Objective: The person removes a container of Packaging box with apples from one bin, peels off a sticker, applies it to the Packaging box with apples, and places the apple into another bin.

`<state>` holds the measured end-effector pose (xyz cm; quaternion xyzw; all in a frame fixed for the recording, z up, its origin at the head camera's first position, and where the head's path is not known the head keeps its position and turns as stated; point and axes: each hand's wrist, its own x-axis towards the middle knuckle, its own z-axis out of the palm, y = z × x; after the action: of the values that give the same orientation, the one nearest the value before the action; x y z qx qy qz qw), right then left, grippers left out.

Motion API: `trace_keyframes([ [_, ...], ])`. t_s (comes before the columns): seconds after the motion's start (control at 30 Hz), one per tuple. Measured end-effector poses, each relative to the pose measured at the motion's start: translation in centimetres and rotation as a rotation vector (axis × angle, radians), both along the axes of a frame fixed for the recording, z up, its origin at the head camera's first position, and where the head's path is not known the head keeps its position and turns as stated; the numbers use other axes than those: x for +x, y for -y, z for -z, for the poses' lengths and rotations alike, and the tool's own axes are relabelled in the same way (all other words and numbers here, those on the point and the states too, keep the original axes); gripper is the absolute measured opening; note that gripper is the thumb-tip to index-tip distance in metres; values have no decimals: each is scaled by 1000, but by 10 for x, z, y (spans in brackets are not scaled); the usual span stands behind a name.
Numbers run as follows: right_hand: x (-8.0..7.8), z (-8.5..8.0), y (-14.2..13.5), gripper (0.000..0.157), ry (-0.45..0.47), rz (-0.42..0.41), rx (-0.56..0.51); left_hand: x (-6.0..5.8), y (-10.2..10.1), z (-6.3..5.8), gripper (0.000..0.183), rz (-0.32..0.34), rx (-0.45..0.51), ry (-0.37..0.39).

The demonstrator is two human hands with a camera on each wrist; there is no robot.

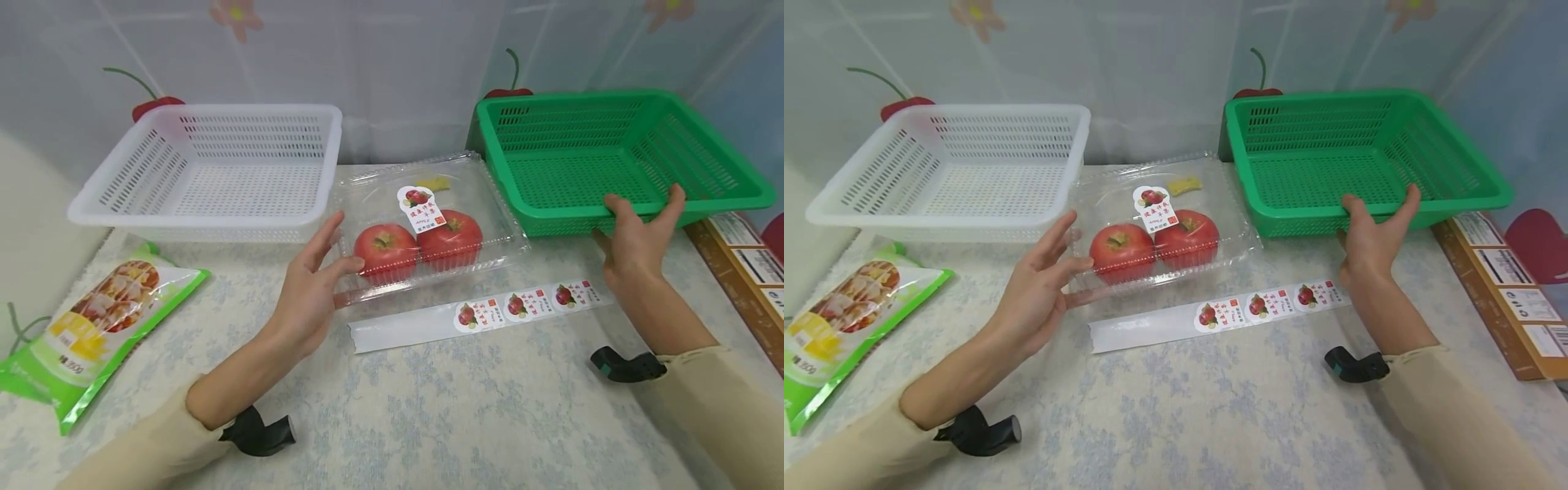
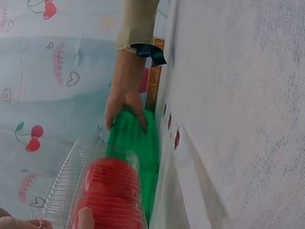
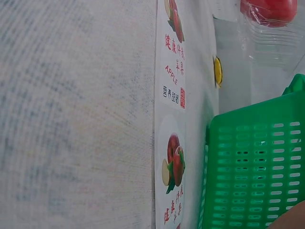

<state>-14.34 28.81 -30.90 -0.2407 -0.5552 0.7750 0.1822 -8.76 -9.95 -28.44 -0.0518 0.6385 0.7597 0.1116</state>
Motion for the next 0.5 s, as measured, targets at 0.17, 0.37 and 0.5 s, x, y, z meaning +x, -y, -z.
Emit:
trace_keyframes([
  [0.17,1,1,0,89,2,-6,5,6,-2,-4,72,12,15,-7],
  [0.37,2,2,1,88,2,1,25,10,-4,-14,71,11,39,-24],
  [0.5,2,1,1,88,-8,5,23,8,-7,-22,69,8,70,-56],
])
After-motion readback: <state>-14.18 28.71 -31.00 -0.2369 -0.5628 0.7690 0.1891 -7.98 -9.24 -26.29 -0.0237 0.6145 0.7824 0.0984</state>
